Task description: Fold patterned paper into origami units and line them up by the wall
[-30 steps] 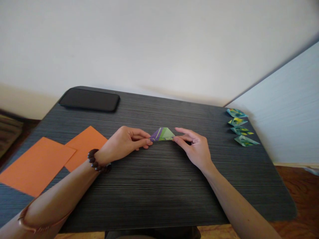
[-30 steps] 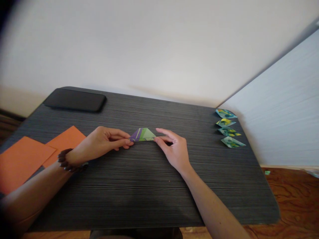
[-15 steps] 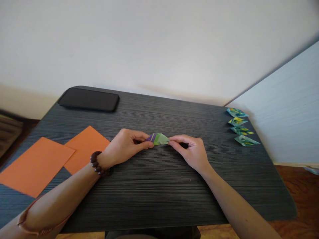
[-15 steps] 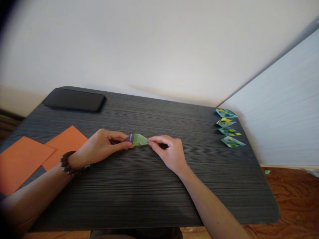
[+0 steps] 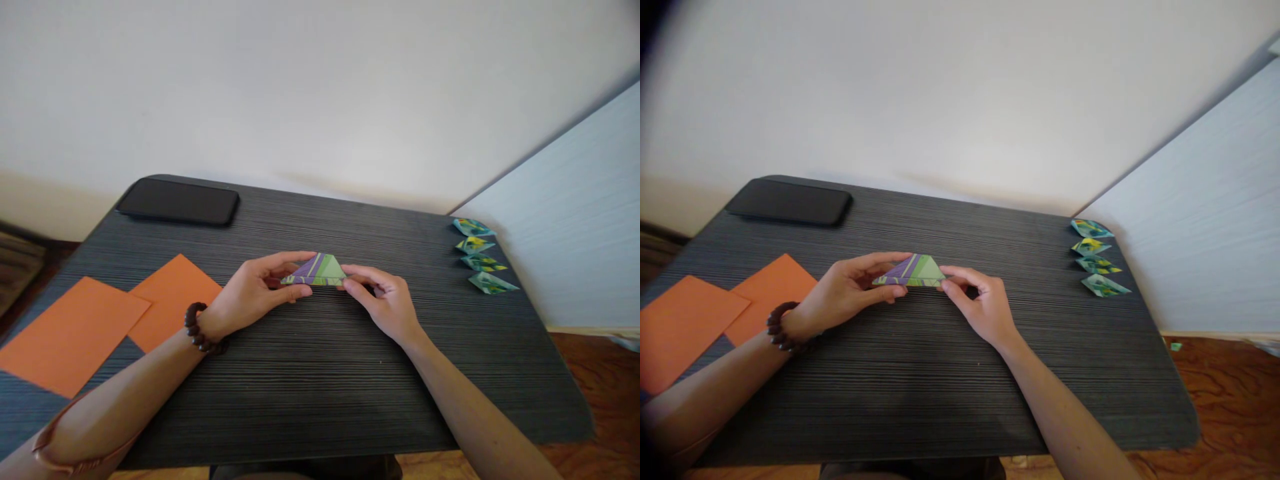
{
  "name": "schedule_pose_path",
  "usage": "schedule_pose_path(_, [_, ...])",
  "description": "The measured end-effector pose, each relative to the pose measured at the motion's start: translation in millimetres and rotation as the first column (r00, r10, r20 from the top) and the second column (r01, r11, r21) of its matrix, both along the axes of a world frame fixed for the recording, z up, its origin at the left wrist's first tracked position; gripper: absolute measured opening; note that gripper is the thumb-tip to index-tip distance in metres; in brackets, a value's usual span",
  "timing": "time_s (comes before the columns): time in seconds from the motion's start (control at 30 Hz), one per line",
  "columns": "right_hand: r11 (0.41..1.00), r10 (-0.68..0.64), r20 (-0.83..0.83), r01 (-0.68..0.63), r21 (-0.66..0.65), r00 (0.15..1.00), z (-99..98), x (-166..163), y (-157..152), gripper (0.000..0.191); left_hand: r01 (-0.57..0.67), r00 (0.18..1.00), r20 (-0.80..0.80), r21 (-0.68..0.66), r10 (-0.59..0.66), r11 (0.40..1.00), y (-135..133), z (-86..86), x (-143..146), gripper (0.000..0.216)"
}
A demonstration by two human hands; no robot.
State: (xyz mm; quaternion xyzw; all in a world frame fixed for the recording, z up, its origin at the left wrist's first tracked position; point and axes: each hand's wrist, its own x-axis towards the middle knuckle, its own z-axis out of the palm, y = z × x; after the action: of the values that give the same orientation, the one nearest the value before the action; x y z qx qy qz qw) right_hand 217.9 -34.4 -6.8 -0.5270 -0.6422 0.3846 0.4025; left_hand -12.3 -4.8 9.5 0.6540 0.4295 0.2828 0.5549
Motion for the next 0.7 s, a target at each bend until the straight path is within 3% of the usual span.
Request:
schedule_pose_path(0.3, [0.982, 0.182, 0.135, -0.187, 0.023, 0.974, 8.3, -1.4, -4.2, 0.037, -0.026, 0.998, -0.054, 0.072, 0.03, 0.997, 1.1, 0.2, 0.4, 0.048])
schedule_pose_path(0.7, [0.961, 0.25, 0.167, -0.265, 0.076, 0.954, 11.1, -6.8, -6.4, 0.043, 0.014, 0.995, -0.102, 0.173, 0.004, 0.985, -1.6, 1.4, 4.2, 0.037])
